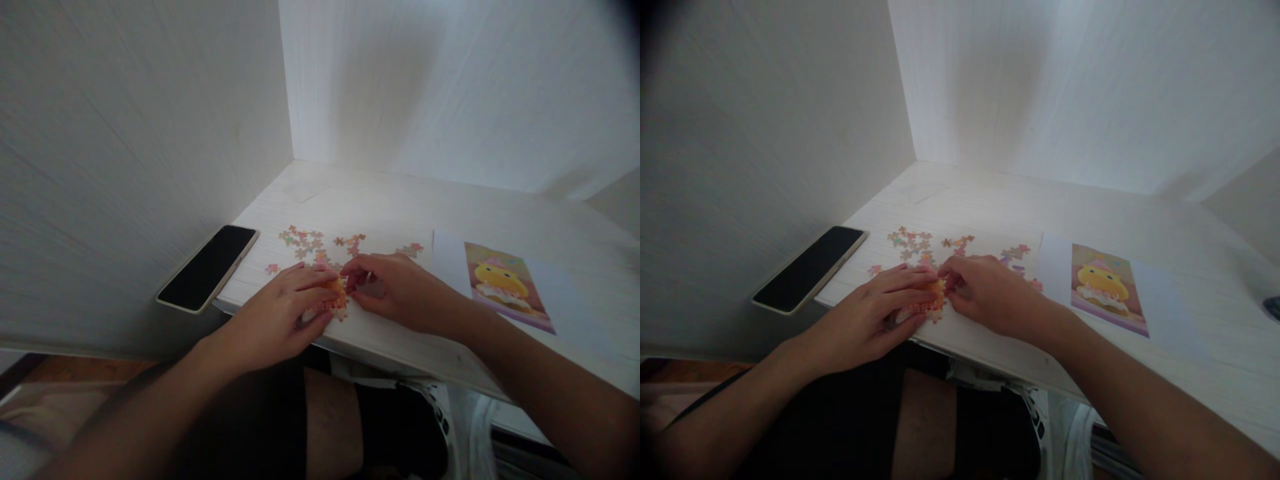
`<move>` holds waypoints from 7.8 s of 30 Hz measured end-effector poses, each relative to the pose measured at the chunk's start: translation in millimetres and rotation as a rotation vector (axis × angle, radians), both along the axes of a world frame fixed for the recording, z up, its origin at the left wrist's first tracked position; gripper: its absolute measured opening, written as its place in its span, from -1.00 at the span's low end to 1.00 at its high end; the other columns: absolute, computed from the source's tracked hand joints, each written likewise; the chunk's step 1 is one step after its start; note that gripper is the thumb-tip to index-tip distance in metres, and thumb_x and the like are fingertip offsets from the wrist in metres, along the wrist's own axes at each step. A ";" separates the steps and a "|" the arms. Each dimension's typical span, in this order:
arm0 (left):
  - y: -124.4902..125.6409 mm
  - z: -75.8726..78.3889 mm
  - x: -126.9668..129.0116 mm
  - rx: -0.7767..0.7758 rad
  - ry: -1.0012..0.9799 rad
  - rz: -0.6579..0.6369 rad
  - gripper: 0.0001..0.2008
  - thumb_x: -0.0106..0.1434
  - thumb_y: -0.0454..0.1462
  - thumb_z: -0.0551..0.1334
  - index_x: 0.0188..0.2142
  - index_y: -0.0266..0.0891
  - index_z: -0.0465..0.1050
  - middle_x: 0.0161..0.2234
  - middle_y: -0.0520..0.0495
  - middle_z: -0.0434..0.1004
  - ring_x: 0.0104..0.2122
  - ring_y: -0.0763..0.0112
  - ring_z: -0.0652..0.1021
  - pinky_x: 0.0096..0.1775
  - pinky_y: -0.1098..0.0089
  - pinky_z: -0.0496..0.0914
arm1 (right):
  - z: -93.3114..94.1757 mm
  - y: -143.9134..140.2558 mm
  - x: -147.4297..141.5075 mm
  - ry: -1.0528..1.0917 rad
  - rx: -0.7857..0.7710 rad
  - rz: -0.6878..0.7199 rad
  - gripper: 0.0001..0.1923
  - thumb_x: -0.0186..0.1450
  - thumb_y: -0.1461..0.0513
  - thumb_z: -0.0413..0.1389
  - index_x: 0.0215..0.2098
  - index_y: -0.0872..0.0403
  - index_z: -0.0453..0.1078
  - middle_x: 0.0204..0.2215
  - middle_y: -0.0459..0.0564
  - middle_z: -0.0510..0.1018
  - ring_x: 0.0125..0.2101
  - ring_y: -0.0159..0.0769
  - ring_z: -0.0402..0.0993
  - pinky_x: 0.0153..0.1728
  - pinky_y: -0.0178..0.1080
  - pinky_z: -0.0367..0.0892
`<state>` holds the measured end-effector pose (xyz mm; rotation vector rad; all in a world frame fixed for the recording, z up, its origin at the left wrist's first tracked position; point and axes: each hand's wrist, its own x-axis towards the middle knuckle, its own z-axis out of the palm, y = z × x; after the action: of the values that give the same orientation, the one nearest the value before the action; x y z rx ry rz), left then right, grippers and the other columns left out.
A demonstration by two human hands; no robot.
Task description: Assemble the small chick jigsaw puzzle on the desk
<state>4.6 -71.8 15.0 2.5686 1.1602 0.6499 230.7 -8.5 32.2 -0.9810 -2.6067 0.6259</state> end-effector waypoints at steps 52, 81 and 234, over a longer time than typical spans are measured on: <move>-1.4 -3.5 1.1 0.016 0.028 -0.002 -0.70 0.35 -0.25 0.18 0.06 -0.17 0.48 0.20 -0.10 0.39 0.22 0.24 0.36 0.30 0.05 0.14 | 7.7 2.9 12.1 -0.117 -0.024 0.070 -0.85 0.23 0.33 0.08 -0.24 0.06 0.42 -0.35 -0.05 0.56 -0.36 -0.32 0.41 -0.29 -0.28 0.25; 4.3 8.0 -6.4 0.202 -0.277 0.207 -0.83 0.31 -0.31 0.23 -0.12 -0.18 0.54 0.01 -0.09 0.52 -0.01 0.29 0.53 0.04 0.23 0.41 | 15.2 14.7 30.3 -0.189 0.001 0.077 -0.75 0.28 0.24 0.12 -0.09 -0.02 0.51 -0.22 -0.06 0.64 -0.27 -0.28 0.53 -0.16 -0.22 0.31; 1.1 -4.2 1.2 0.093 0.080 -0.038 -0.68 0.37 -0.26 0.17 0.09 -0.07 0.46 0.13 -0.11 0.43 0.18 0.18 0.38 0.20 0.04 0.28 | 27.0 40.1 56.7 -0.161 -0.287 -0.026 -0.73 0.17 0.05 0.26 -0.28 0.06 0.59 -0.51 -0.09 0.58 -0.51 -0.39 0.43 -0.46 -0.32 0.26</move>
<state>5.8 -70.7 10.9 2.7111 1.1271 0.6115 287.4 31.6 59.2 -1.1925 -2.6870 0.9729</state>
